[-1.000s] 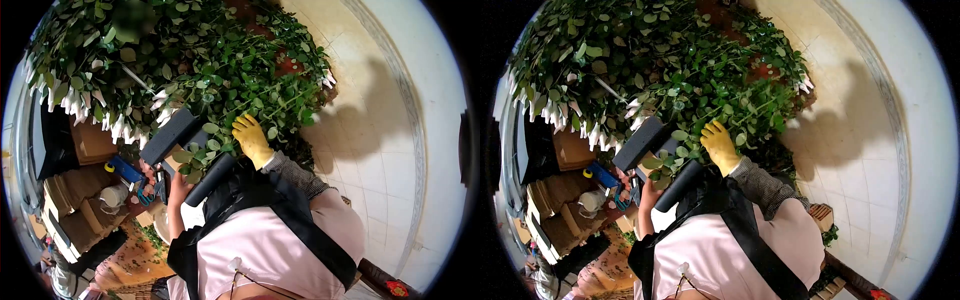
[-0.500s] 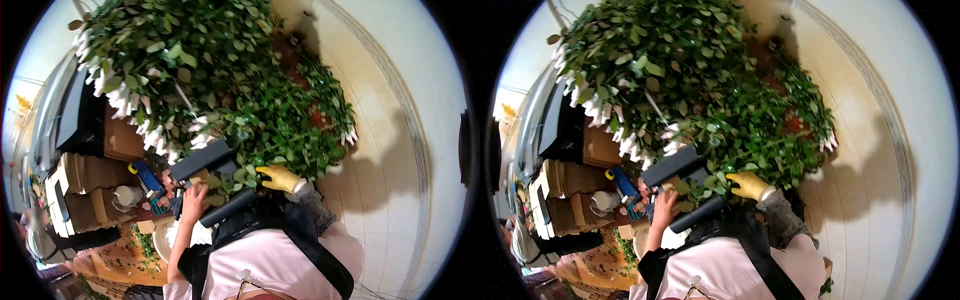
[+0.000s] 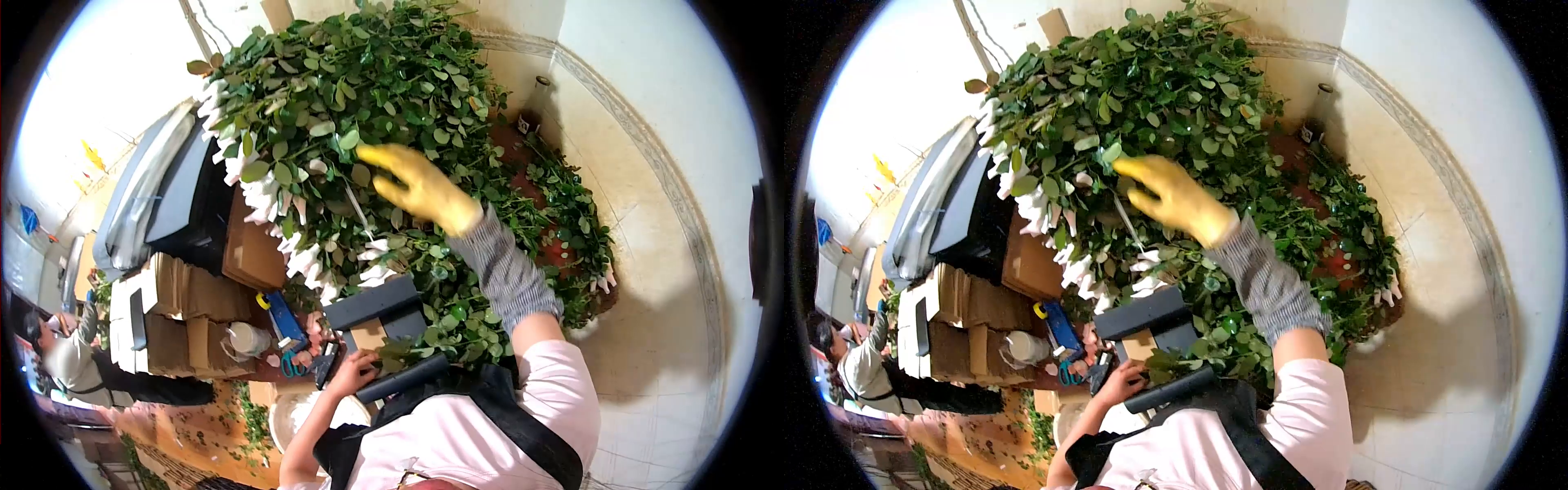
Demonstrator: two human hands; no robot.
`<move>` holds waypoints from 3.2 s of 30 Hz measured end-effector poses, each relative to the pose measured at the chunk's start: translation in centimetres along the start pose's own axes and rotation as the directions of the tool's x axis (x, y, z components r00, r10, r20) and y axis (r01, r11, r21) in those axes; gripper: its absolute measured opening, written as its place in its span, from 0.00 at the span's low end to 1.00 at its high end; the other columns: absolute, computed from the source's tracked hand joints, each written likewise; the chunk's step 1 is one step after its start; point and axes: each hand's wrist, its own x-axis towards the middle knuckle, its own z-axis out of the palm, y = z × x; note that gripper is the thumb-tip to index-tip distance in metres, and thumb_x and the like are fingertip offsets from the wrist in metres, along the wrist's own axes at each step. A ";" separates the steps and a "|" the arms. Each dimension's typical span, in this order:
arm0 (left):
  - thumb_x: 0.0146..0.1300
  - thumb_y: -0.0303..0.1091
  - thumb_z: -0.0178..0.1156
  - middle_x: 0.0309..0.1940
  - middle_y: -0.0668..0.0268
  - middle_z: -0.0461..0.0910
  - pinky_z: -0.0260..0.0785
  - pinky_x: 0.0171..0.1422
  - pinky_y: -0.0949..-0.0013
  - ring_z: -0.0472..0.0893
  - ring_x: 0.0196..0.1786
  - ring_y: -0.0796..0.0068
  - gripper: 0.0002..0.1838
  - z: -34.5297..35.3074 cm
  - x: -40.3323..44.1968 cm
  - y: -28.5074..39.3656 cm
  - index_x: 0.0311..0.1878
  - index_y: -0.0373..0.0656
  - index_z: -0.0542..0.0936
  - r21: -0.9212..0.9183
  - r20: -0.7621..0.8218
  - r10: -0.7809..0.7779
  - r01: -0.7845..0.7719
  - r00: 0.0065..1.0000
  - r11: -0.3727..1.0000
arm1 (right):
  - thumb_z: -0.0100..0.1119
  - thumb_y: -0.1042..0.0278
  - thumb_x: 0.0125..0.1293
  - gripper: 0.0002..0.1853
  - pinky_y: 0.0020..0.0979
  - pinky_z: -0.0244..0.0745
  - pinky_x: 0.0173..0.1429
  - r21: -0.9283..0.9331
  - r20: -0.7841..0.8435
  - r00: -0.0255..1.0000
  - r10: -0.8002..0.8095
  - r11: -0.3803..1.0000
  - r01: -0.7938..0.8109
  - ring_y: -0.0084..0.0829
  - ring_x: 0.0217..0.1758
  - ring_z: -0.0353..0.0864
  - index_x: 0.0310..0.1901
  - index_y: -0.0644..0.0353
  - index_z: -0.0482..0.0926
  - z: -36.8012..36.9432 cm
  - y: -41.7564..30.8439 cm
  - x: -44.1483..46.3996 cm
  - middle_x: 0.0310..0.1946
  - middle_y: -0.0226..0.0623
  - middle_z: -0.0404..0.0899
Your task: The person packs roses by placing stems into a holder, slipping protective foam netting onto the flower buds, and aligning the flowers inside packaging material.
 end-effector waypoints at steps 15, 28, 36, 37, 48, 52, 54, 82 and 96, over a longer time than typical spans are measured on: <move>0.55 0.27 0.65 0.51 0.52 0.74 0.73 0.57 0.60 0.78 0.53 0.52 0.21 -0.2 0.5 -0.1 0.54 0.36 0.81 0.033 0.071 -0.133 0.131 0.989 0.991 | 0.60 0.68 0.62 0.09 0.34 0.78 0.52 -0.852 0.038 0.882 0.470 0.477 -0.217 0.35 0.49 0.85 0.43 0.52 0.84 1.6 10.1 9.1 0.42 0.34 0.86; 0.54 0.34 0.71 0.40 0.55 0.75 0.74 0.49 0.59 0.80 0.44 0.52 0.18 1.6 0.6 -0.6 0.49 0.41 0.83 0.078 -0.112 -0.132 0.142 0.985 0.987 | 0.64 0.62 0.66 0.33 0.38 0.65 0.75 -0.684 -0.197 0.974 -0.112 0.727 -0.054 0.35 0.69 0.72 0.71 0.54 0.64 -0.8 5.8 21.6 0.67 0.40 0.73; 0.55 0.32 0.72 0.40 0.59 0.72 0.73 0.51 0.64 0.79 0.42 0.61 0.22 1.5 0.5 -0.6 0.55 0.43 0.83 0.010 -0.115 -0.148 0.150 0.982 0.989 | 0.54 0.73 0.69 0.26 0.37 0.62 0.75 -0.787 -0.036 0.936 0.349 0.568 -0.242 0.36 0.67 0.73 0.69 0.54 0.68 3.6 14.0 29.1 0.63 0.39 0.75; 0.55 0.31 0.71 0.40 0.59 0.72 0.72 0.53 0.65 0.78 0.44 0.61 0.23 1.4 0.5 -0.9 0.57 0.45 0.83 -0.034 -0.087 -0.172 0.169 0.981 0.985 | 0.53 0.74 0.69 0.25 0.38 0.63 0.74 -0.784 0.018 0.922 0.386 0.577 -0.227 0.36 0.64 0.76 0.68 0.54 0.71 3.6 14.2 29.1 0.60 0.40 0.79; 0.55 0.27 0.67 0.43 0.57 0.72 0.71 0.50 0.61 0.77 0.46 0.56 0.22 1.0 0.5 -1.3 0.56 0.42 0.81 0.022 -0.055 -0.112 0.113 0.992 0.993 | 0.62 0.75 0.65 0.11 0.42 0.71 0.69 -0.842 -0.219 0.966 -0.139 0.527 -0.115 0.28 0.26 0.80 0.46 0.48 0.85 -3.7 2.3 26.2 0.19 0.29 0.77; 0.54 0.32 0.68 0.42 0.55 0.74 0.73 0.53 0.57 0.78 0.47 0.50 0.19 1.6 0.8 -0.7 0.51 0.44 0.82 -0.010 -0.152 -0.129 0.129 0.980 0.992 | 0.60 0.75 0.59 0.16 0.45 0.73 0.65 -0.791 -0.100 0.936 -0.337 0.597 0.131 0.34 0.32 0.79 0.49 0.51 0.84 -3.6 -0.8 14.8 0.23 0.32 0.77; 0.54 0.32 0.68 0.42 0.55 0.74 0.74 0.51 0.57 0.78 0.46 0.50 0.18 2.0 0.6 -1.4 0.50 0.44 0.82 0.013 -0.186 -0.071 0.074 0.980 0.997 | 0.62 0.79 0.49 0.22 0.48 0.74 0.63 -0.696 -0.004 0.952 -0.306 0.684 0.217 0.40 0.35 0.79 0.49 0.55 0.83 -4.6 -2.6 9.0 0.26 0.36 0.78; 0.44 0.36 0.71 0.57 0.58 0.72 0.65 0.61 0.55 0.73 0.57 0.54 0.25 0.4 1.1 -0.2 0.50 0.48 0.81 0.488 -0.104 0.080 -0.019 0.991 0.873 | 0.57 0.75 0.60 0.18 0.40 0.67 0.68 -0.600 0.351 0.670 0.655 0.706 -0.376 0.39 0.56 0.80 0.53 0.56 0.82 6.6 -7.0 -30.8 0.49 0.38 0.84; 0.34 0.27 0.75 0.64 0.50 0.67 0.66 0.66 0.50 0.70 0.63 0.43 0.35 -1.1 4.0 2.1 0.53 0.37 0.76 0.454 0.017 0.032 -0.036 0.999 0.890 | 0.55 0.72 0.60 0.15 0.41 0.61 0.74 -0.627 0.058 0.783 0.619 0.633 -0.454 0.34 0.55 0.80 0.48 0.54 0.83 6.9 -10.1 -30.9 0.46 0.33 0.84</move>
